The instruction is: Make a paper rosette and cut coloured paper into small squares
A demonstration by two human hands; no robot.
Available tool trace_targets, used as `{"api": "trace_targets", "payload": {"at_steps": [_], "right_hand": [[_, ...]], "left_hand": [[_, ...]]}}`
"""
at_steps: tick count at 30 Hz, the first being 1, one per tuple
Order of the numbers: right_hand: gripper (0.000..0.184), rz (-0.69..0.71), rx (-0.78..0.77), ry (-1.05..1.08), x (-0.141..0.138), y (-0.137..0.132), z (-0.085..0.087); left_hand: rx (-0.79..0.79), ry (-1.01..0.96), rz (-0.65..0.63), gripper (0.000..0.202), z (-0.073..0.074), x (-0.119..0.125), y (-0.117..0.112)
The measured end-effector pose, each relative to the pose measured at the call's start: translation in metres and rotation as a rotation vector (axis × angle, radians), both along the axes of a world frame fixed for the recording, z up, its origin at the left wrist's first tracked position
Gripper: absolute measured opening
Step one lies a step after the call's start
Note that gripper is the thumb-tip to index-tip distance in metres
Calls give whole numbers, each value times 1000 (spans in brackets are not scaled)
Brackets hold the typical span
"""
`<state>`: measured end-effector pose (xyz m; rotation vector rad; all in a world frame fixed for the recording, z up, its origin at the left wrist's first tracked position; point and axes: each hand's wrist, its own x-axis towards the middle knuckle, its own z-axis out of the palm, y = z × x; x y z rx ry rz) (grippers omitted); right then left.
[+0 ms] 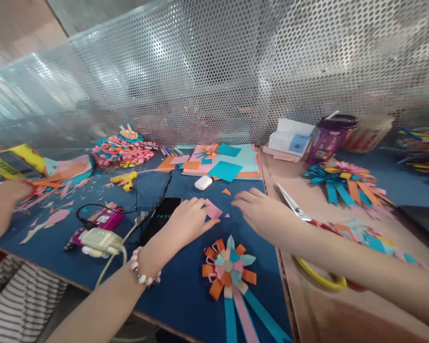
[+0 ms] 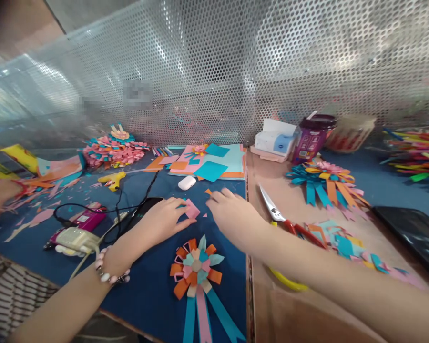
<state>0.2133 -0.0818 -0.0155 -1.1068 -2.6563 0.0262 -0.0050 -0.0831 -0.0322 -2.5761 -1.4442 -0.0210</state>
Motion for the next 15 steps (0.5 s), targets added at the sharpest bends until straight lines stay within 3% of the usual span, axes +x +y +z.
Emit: {"api": "trace_targets", "payload": {"at_steps": [3,5,8,10,13,15], "right_hand": [[58,158,76,-99,-21,38,-10],[63,256,56,-139,-35,50,-21],[62,310,9,-175,-41,50,-33],[58,321,25,-189,-30,43,-32],[48,214,103,-239,2,22,-18],[40,-13,135,-255,30,4,-8]], "left_hand": [[-22,17,-3,42,4,-4,2],[-38,35,-20,37,7,-7,3],[-58,40,-52,34,9,-11,5],[-66,32,-67,34,9,-13,5],[-81,28,-61,37,8,-13,3],[-98,35,-54,39,9,-13,1]]}}
